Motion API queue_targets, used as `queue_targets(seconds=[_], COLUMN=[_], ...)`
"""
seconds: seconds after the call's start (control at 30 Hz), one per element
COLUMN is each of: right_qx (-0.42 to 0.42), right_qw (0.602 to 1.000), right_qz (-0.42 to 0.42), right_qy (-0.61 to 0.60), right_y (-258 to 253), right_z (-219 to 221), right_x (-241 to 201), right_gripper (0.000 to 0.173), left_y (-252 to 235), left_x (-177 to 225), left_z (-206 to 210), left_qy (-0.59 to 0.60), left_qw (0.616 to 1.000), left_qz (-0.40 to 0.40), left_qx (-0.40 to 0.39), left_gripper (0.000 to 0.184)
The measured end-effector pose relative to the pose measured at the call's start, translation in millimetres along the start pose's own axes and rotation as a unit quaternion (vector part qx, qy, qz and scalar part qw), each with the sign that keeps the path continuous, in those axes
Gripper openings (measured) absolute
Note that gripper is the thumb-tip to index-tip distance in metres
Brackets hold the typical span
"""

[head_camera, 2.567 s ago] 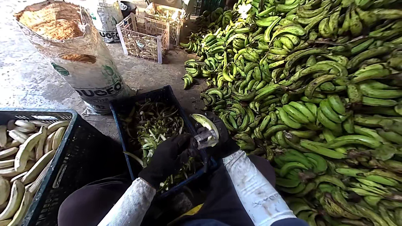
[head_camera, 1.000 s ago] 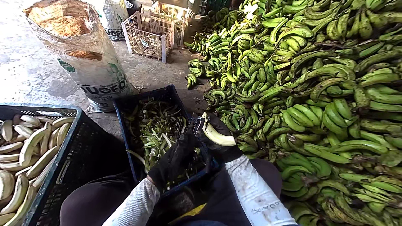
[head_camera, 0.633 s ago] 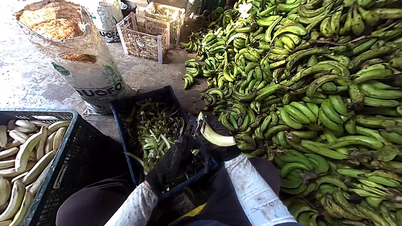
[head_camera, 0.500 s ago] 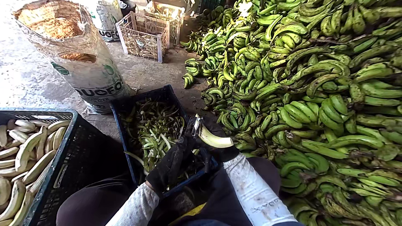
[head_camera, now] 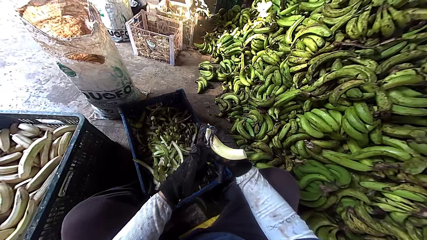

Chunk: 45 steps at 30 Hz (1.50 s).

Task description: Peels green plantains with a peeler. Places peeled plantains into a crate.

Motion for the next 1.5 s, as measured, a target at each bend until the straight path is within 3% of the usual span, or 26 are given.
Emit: queue_targets(seconds=[0.2,0.33,0.43,0.6,0.9,1.03,1.13,1.17,1.23,1.3,1.4,1.5], right_qx=[-0.022,-0.061,-0.027,-0.010,-0.005,0.015,-0.003,-0.001,0.046,0.107,0.095,0.089], right_qw=[0.986,0.970,0.957,0.955,0.972,0.999,0.960,0.957,0.986,0.990,0.995,0.996], right_qz=[0.092,0.129,0.154,0.147,0.129,0.025,0.143,0.153,0.105,0.082,0.035,0.023], right_qy=[-0.140,-0.196,-0.246,-0.257,-0.194,-0.039,-0.242,-0.247,-0.120,-0.035,-0.022,-0.009], right_y=[5.3,8.5,6.4,7.4,6.3,3.8,-5.0,-7.0,-10.9,-13.8,-11.0,-14.3], right_z=[2.9,6.8,9.9,19.4,9.6,4.0,4.2,2.1,-2.1,-1.5,-7.6,-6.3], right_x=[-2.7,-2.0,1.3,1.7,5.0,-7.4,-8.8,-10.7,-16.7,-19.8,-17.3,-18.8], right_gripper=[0.021,0.020,0.023,0.021,0.019,0.020,0.024,0.029,0.029,0.031,0.025,0.029], left_y=[5.7,5.9,4.8,1.3,-0.2,-1.4,1.5,1.2,2.0,5.1,6.9,6.7], left_x=[12.8,11.2,8.9,-8.8,-10.4,4.3,16.6,18.5,20.2,21.1,17.3,13.2], left_z=[-5.4,-6.0,-0.7,12.2,16.0,7.6,-0.3,-3.2,-4.8,0.3,3.5,4.6], left_qy=[-0.083,-0.090,-0.066,0.074,0.063,0.009,-0.052,-0.095,-0.235,-0.326,-0.383,-0.424], left_qw=[0.993,0.993,0.997,0.996,0.997,1.000,0.996,0.990,0.958,0.925,0.898,0.885], left_qz=[-0.079,-0.060,-0.033,-0.014,0.000,-0.012,-0.009,0.000,0.025,0.055,0.101,0.084], left_qx=[-0.032,-0.040,-0.021,0.052,0.050,0.023,0.071,0.100,0.161,0.190,0.189,0.174], left_gripper=[0.067,0.072,0.066,0.059,0.059,0.059,0.059,0.055,0.049,0.045,0.046,0.051])
Point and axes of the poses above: each hand's wrist, its own y-axis away from the middle knuckle, its own z-axis out of the palm, x = y × z, the point moved 5 cm from there along -y, towards the middle knuckle, and after that the axes turned 2 degrees about x, right-handed, at the moved point
